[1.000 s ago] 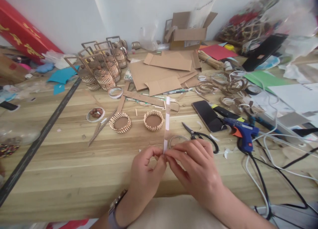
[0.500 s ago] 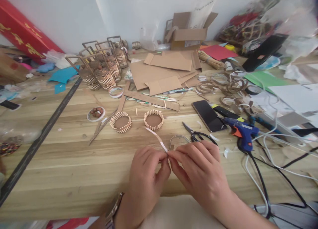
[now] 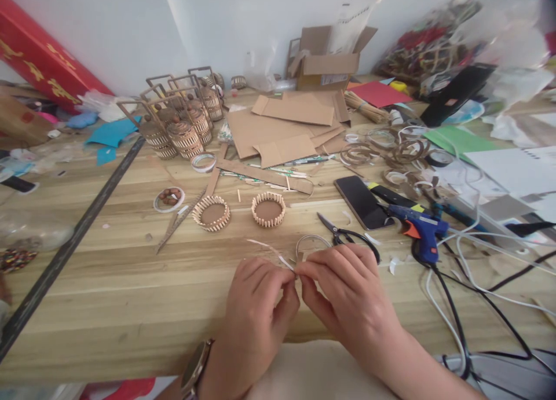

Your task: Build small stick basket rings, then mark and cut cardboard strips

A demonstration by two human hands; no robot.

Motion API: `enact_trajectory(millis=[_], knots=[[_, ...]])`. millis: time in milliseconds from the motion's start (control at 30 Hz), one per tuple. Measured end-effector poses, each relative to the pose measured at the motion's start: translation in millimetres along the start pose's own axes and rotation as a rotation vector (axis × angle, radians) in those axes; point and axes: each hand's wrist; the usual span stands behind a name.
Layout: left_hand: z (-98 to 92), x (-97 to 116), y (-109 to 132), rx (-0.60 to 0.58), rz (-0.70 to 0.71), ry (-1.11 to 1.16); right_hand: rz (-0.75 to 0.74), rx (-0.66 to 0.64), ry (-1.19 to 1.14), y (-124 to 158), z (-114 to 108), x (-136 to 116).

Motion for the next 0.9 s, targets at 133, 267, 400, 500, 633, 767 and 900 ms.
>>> enact_trajectory(millis=[133, 267, 400, 500, 633, 767, 900], knots=[[-0.6, 0.3, 0.2, 0.006, -0.012, -0.004, 0.002, 0.009, -0.058, -1.6, -1.0, 1.3], [0.0, -0.8, 0.3, 0.006, 0.008, -0.024, -0.015, 0.011, -0.049, -1.6, -0.7, 1.2], [0.3, -0.9, -0.1, 0.0, 0.052, -0.07, -0.022, -0.001, -0.007, -1.0, -0.4, 1.1], [-0.2, 0.3, -1.0, -0.024, 0.071, -0.101, -0.016, -0.01, 0.002, -1.1, -0.4, 0.8], [-0.5, 1.0, -1.7, -0.034, 0.065, -0.093, 0.019, 0.011, -0.047, -0.6, 1.9, 0.3], [-0.3, 0.4, -2.3, -0.011, 0.058, -0.074, 0.109, 0.068, -0.15, 0.7, 5.2, 1.5], [-0.8, 0.0, -2.9, 0.005, 0.032, -0.041, 0.267, -0.005, -0.29, 0.4, 6.0, 4.9]])
Point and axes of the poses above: each hand's wrist, its own y-axis away from the middle knuckle, its own z-axis out of the palm, x = y × z, and after that the axes turned 11 degrees about x, right-handed
